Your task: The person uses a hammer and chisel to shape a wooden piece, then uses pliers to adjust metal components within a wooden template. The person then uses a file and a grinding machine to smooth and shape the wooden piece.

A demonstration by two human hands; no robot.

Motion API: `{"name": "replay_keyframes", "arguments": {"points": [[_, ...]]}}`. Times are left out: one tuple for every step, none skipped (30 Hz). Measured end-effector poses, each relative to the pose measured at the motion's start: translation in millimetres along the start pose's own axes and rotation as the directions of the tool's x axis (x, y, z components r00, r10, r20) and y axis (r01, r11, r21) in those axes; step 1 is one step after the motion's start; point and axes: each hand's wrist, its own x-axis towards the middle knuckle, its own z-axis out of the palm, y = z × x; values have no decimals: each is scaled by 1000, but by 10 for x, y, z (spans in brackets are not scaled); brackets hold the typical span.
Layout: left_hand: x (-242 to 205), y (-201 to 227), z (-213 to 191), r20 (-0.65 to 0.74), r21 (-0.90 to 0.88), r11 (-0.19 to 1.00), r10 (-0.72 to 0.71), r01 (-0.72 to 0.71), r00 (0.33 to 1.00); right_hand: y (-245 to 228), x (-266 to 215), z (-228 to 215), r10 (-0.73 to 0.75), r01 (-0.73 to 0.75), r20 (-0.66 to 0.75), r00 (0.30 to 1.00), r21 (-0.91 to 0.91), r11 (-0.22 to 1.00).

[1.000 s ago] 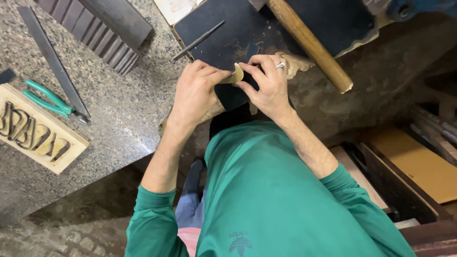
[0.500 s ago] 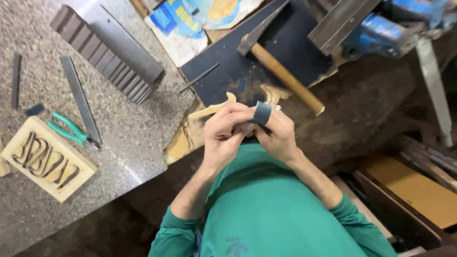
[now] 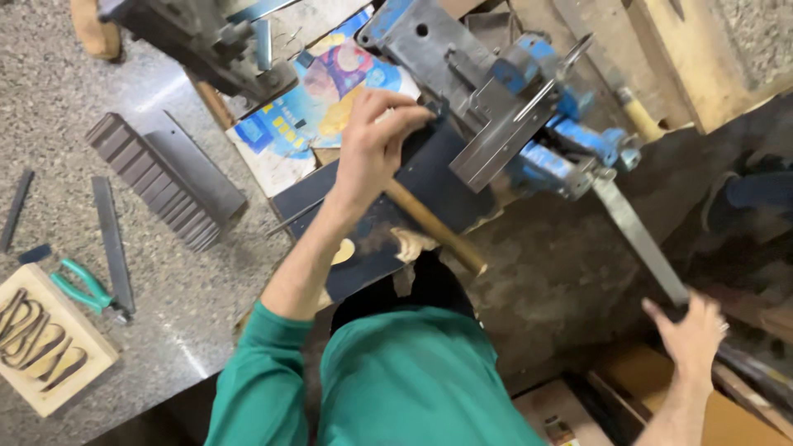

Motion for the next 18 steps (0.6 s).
{"name": "replay_keyframes", "arguments": {"points": [[88, -154, 107, 1, 28, 1000, 9, -9, 1000, 214, 51, 140, 133, -149, 142, 981, 108, 983], [156, -296, 209, 10, 51, 999, 15, -16, 1000, 401, 49, 206, 249, -312, 300, 921, 186, 932], [215, -428, 315, 19, 73, 997, 21, -22, 1000, 549, 65, 240, 335, -475, 458, 823, 233, 848], [253, -545, 392, 28, 86, 996, 17, -19, 999, 642, 66, 263, 320, -431, 454, 832, 166, 887], [289, -652, 463, 37, 100, 995, 12, -16, 999, 719, 69, 269, 302, -383, 451, 840, 98, 918], [362, -761, 564, 43, 105, 994, 15, -20, 999, 806, 84, 233, 291, -337, 441, 849, 28, 941], [436, -867, 652, 49, 110, 993, 36, -41, 998, 887, 86, 182, 281, -287, 401, 872, -47, 957], [446, -945, 700, 50, 126, 991, 41, -47, 998, 986, 115, 125, 250, -218, 370, 895, -126, 968], [444, -1014, 736, 50, 141, 989, 46, -52, 998, 1087, 127, 60, 227, -168, 346, 910, -191, 967], [429, -1072, 758, 67, 161, 986, 42, -52, 997, 1163, 114, 27, 236, -217, 370, 899, -92, 972], [415, -1119, 783, 85, 181, 982, 37, -52, 996, 1244, 88, -18, 237, -273, 391, 889, 38, 961], [440, -1169, 814, 101, 197, 978, 43, -62, 994, 1301, 76, -37, 243, -344, 402, 883, 200, 917], [453, -1209, 831, 102, 228, 971, 52, -74, 993, 1341, 61, -48, 226, -354, 385, 895, 305, 884], [460, -1242, 862, 99, 259, 962, 60, -84, 993, 1387, 72, -75, 218, -364, 371, 902, 385, 848], [463, -1273, 888, 97, 289, 953, 68, -93, 993, 1398, 90, -82, 210, -361, 372, 904, 402, 842], [450, -1299, 902, 102, 290, 952, 70, -97, 992, 1399, 102, -84, 198, -357, 377, 905, 417, 836], [440, -1321, 914, 108, 291, 951, 73, -102, 991, 1383, 119, -77, 187, -353, 382, 905, 432, 830], [434, -1339, 914, 115, 293, 950, 78, -109, 990, 1332, 144, -42, 175, -350, 385, 906, 449, 822]]}}
